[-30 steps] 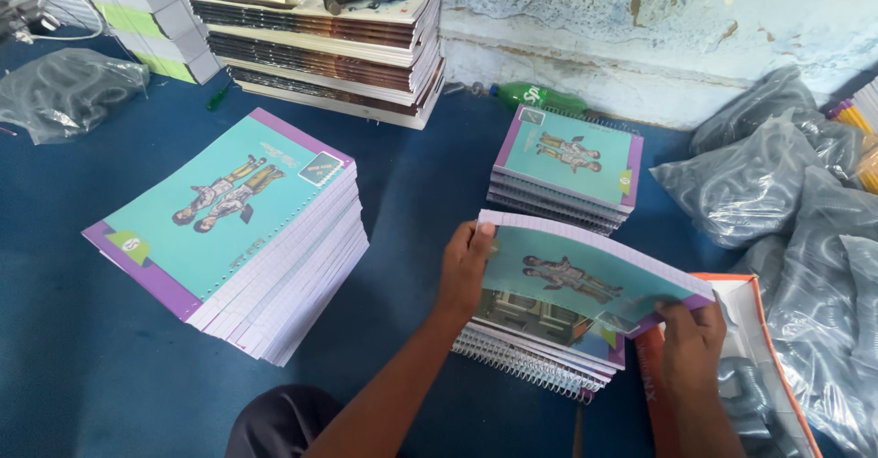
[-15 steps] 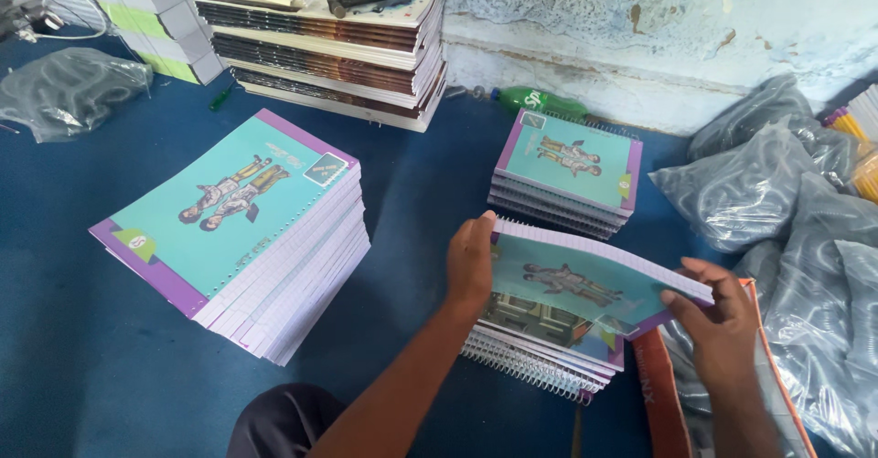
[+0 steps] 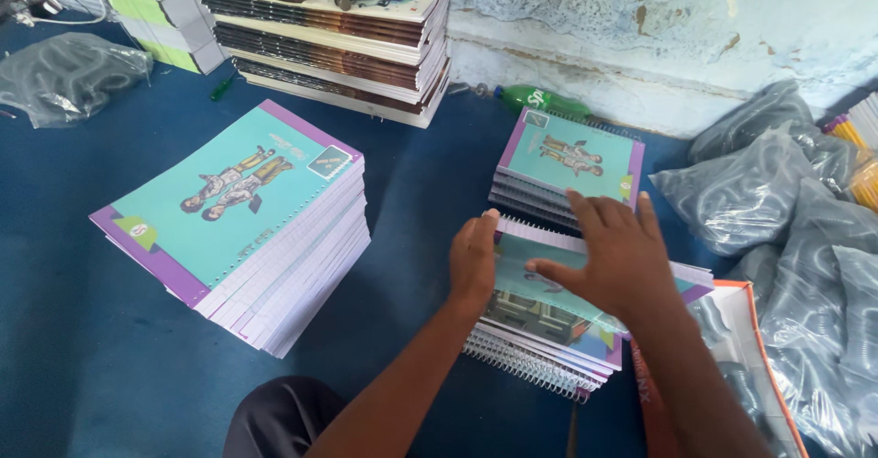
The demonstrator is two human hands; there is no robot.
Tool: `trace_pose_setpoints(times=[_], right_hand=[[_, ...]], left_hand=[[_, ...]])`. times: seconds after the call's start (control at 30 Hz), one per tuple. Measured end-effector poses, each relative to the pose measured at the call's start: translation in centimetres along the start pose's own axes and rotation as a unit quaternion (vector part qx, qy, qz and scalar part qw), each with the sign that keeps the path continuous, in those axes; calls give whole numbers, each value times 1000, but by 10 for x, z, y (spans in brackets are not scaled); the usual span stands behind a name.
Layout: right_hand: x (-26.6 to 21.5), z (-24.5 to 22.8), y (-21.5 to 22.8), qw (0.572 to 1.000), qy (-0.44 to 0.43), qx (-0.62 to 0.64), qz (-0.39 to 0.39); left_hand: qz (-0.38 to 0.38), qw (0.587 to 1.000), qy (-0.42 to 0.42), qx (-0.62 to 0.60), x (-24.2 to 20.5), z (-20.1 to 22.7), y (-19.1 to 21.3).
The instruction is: The person sits on the floor and assembles spiral-bound notebooks by inserting plastic spiral coils into pre-punched holes. They handle stacks of notebooks, align the coils, and secure them by hand.
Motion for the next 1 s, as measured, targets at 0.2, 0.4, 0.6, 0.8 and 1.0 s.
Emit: trace_pose_setpoints(times=[0.2,0.4,0.6,0.8,1.0], right_hand=[[3,-11,-18,996,-15,38,-81],[0,7,-33,985,-28,73,-154],[6,14,-37,981,-55,64,-177],[13,28,-20,980,-94,98,-142],[0,64,7,906,-244,330,-105]], left_hand=[[-5,1000,6,12,2,1,1],[-16,1000,-23,13,6,-10,-1],[27,996,-56,-59,20,-50,15],[49,998,-40,25,23,-88,44],[-108,986,119,-53,-14,-77,1]])
Point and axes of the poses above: each hand's wrist, its own x-axis towards the middle knuckle, its own y-axis out of the back of the hand, z = x × y, the point moved 6 cm from there along x, towards the middle knuckle, and after that the axes turned 7 degrees about z, right-handed, at the moved point
